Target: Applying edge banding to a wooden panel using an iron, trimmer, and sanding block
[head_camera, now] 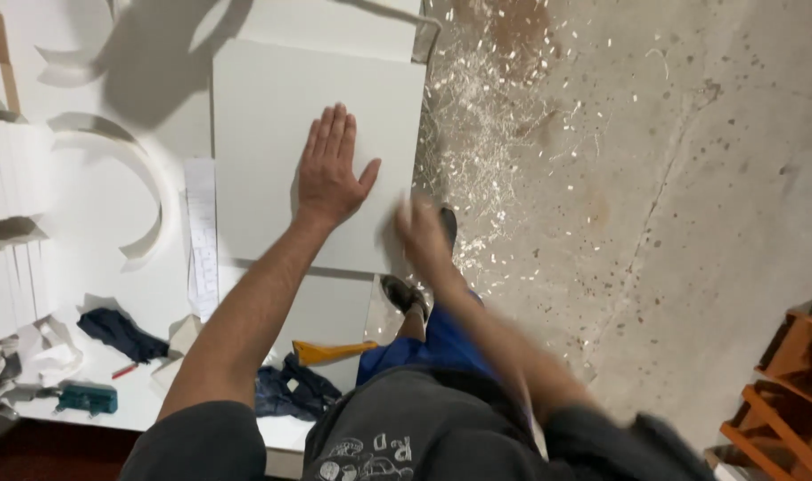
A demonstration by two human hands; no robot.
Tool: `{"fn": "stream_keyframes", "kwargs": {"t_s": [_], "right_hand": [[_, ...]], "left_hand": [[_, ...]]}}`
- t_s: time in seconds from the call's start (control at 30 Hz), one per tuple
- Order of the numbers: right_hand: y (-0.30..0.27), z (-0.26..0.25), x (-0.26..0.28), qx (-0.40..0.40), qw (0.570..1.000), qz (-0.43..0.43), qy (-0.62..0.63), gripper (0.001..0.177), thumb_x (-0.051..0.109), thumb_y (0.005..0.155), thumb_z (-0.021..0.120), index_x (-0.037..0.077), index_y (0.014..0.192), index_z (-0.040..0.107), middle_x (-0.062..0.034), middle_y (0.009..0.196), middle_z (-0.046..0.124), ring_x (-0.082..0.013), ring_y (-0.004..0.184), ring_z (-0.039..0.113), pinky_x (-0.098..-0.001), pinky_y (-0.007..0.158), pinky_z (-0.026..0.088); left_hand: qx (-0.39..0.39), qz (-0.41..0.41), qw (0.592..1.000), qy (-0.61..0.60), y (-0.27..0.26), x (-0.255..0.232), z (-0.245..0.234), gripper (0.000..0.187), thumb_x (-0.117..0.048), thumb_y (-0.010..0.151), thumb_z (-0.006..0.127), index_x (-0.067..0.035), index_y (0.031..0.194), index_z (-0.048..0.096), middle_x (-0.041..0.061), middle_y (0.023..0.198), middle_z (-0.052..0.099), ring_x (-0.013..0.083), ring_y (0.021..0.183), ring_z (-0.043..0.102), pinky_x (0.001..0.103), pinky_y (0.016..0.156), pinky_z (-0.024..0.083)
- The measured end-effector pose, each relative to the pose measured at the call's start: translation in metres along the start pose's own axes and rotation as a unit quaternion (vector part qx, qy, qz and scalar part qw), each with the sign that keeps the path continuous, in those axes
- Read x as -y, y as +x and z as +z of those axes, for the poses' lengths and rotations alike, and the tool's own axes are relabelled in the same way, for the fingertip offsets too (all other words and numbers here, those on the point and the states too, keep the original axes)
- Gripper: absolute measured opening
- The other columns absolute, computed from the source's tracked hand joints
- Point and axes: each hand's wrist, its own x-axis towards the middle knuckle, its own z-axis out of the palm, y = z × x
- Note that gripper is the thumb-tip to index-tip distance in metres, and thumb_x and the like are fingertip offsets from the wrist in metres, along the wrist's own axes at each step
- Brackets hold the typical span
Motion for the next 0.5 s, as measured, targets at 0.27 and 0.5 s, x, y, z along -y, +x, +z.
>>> {"fn": "stream_keyframes", "kwargs": {"t_s": [0.27, 0.5], "right_hand": [[0.138, -0.014, 0.014, 0.048, 0.967, 0.208, 0.141, 0.034, 0.022, 0.117, 0.042, 0.028, 0.150, 0.037, -0.0006, 0.079, 0.069, -0.0070, 0.056, 0.063, -0.0175, 0.039, 0.048], [0.019, -0.006, 0.009, 0.204, 0.937, -0.062, -0.278, 0.058, 0.007, 0.108, 0.060, 0.007, 0.158, 0.031, -0.0258, 0.156, 0.041, -0.0385, 0.143, 0.046, -0.0471, 0.120, 0.043]], "left_hand": [[0.036, -0.003, 0.997, -0.072, 0.002, -0.004, -0.013, 0.069, -0.039, 0.104, 0.069, 0.008, 0.150, 0.049, 0.025, 0.159, 0.041, 0.0374, 0.151, 0.036, 0.050, 0.128, 0.028], [0.058, -0.010, 0.996, -0.063, -0.001, -0.004, -0.015, 0.071, -0.041, 0.104, 0.066, 0.009, 0.151, 0.049, 0.025, 0.160, 0.040, 0.0365, 0.152, 0.034, 0.048, 0.128, 0.026]]}}
